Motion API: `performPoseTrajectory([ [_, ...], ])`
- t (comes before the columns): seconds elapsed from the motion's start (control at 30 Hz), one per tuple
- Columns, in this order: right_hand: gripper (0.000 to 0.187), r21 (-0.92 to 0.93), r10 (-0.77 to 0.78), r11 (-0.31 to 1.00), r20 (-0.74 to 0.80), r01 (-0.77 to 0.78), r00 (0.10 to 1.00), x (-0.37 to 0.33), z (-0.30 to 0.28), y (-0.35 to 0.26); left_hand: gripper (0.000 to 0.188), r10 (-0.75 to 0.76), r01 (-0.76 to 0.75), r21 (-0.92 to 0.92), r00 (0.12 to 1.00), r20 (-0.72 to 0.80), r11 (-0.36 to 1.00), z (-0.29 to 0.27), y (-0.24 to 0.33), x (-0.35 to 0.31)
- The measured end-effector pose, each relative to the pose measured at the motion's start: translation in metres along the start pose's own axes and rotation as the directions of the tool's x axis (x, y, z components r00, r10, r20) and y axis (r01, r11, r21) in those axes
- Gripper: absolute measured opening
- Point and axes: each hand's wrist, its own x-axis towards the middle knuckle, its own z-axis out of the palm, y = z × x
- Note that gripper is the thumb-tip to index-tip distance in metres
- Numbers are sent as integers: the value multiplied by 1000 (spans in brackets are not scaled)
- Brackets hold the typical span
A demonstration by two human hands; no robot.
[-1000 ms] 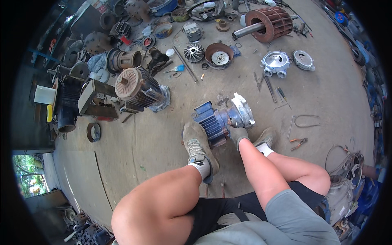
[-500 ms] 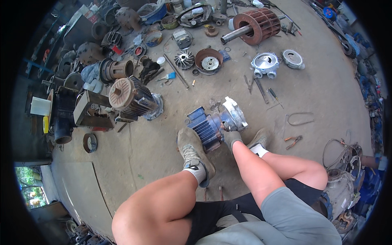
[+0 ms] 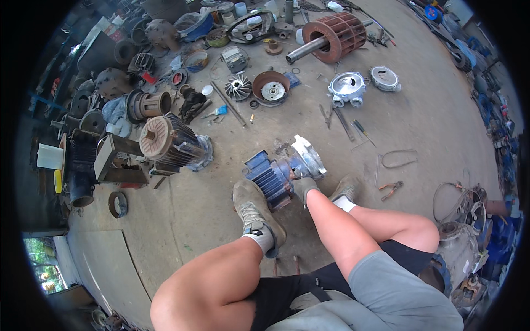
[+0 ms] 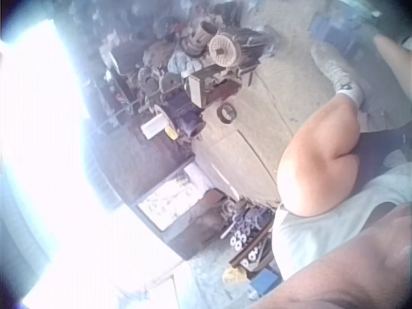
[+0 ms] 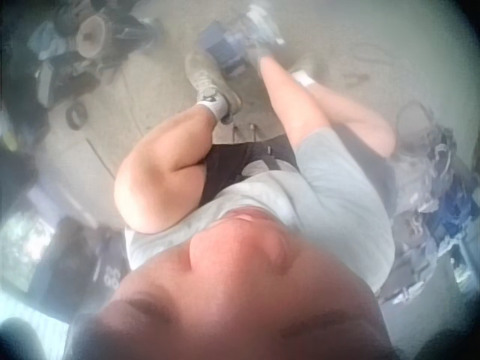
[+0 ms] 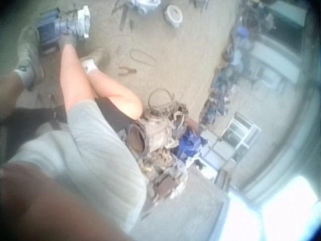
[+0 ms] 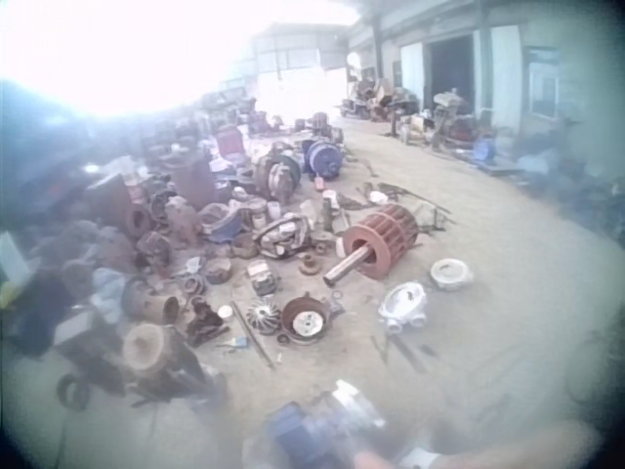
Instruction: The person disassembles a blue electric motor in a cluttered workshop. They use a wrench to loosen bolts, remove the motor housing, and separate the internal components, including the rotor and stator.
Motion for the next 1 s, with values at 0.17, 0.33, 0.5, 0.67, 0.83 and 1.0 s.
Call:
performPoseTrajectory([
  [0.17,40,22,208,976,213,-218,955,-2,-11,-12,42,-23,24,21,999,-35,999,4,-11,11],
  [0.33,55,-378,11,923,206,69,978,9,-15,-16,41,-41,42,31,998,-45,999,11,-17,18],
  [0.5,55,-232,171,967,297,-103,939,1,-13,-31,41,-46,47,33,998,-42,998,14,-20,20],
  [0.67,54,94,170,977,205,-192,964,-18,-15,-24,41,-49,50,31,998,-45,998,16,-22,20],
  [0.83,53,-346,47,938,188,21,981,6,-13,-24,41,-50,52,35,998,-46,998,18,-23,21],
  [1.0,52,66,142,984,283,-167,949,-2,-12,-14,40,-48,50,33,997,-53,998,18,-25,22],
])
